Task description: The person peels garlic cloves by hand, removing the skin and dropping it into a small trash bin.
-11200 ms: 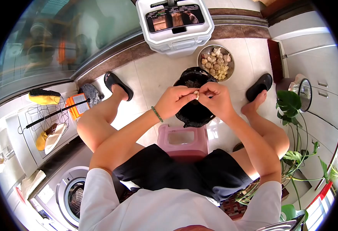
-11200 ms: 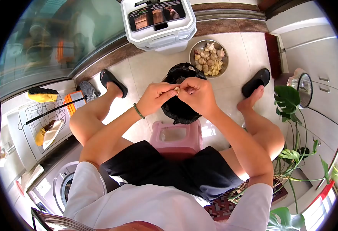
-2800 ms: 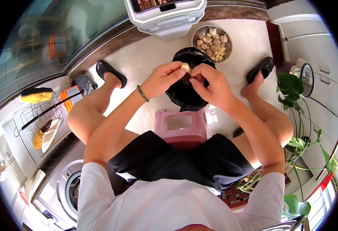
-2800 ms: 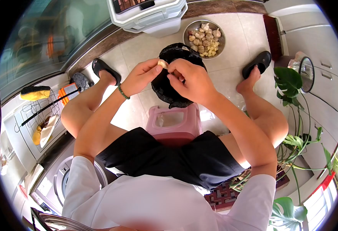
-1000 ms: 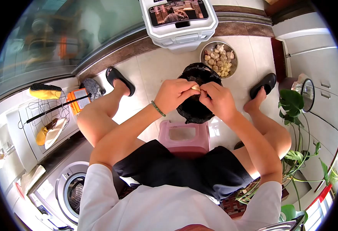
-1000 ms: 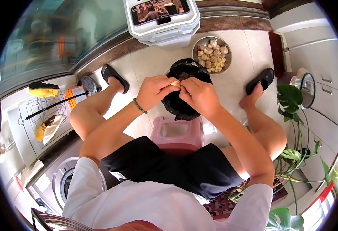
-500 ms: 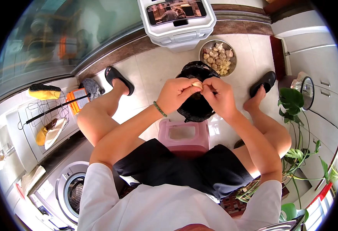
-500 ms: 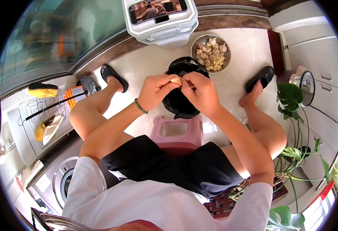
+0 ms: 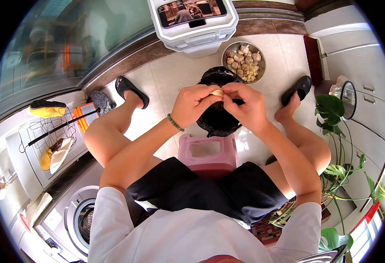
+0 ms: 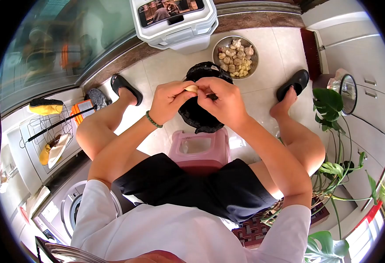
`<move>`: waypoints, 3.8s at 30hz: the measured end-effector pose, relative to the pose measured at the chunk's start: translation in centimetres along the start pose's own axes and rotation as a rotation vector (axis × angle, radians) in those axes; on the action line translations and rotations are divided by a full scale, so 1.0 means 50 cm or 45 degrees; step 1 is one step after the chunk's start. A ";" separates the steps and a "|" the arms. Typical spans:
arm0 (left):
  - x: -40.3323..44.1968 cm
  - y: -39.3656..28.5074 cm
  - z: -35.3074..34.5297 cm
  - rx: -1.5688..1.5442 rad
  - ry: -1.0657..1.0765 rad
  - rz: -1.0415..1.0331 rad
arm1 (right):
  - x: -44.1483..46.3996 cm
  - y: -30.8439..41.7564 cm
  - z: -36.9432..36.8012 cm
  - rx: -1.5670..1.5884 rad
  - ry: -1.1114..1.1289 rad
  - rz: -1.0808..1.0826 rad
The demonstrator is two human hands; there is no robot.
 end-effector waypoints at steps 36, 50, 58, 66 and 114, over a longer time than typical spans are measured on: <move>-0.009 -0.007 -0.006 -0.437 0.050 0.396 | 0.011 -0.002 0.003 -0.282 0.050 0.443; -0.017 -0.020 -0.004 -0.359 0.099 0.455 | 0.004 -0.017 -0.004 -0.276 0.035 0.447; -0.010 -0.001 0.001 -0.469 0.169 0.508 | 0.013 -0.013 0.000 -0.238 0.105 0.295; -0.005 0.015 0.006 -0.639 0.187 0.764 | 0.006 -0.028 0.005 -0.081 0.164 -0.082; -0.013 0.028 0.005 -0.518 0.352 0.854 | -0.003 -0.044 0.001 0.327 0.426 -0.636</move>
Point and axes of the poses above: each hand's wrist, its own x-axis towards the middle knuckle, its own z-axis out of the back of the hand, y = z × x, the point moved 1 cm from there along x, towards the middle knuckle, and after that the axes turned 13 degrees about -y, right-handed, at the moved point
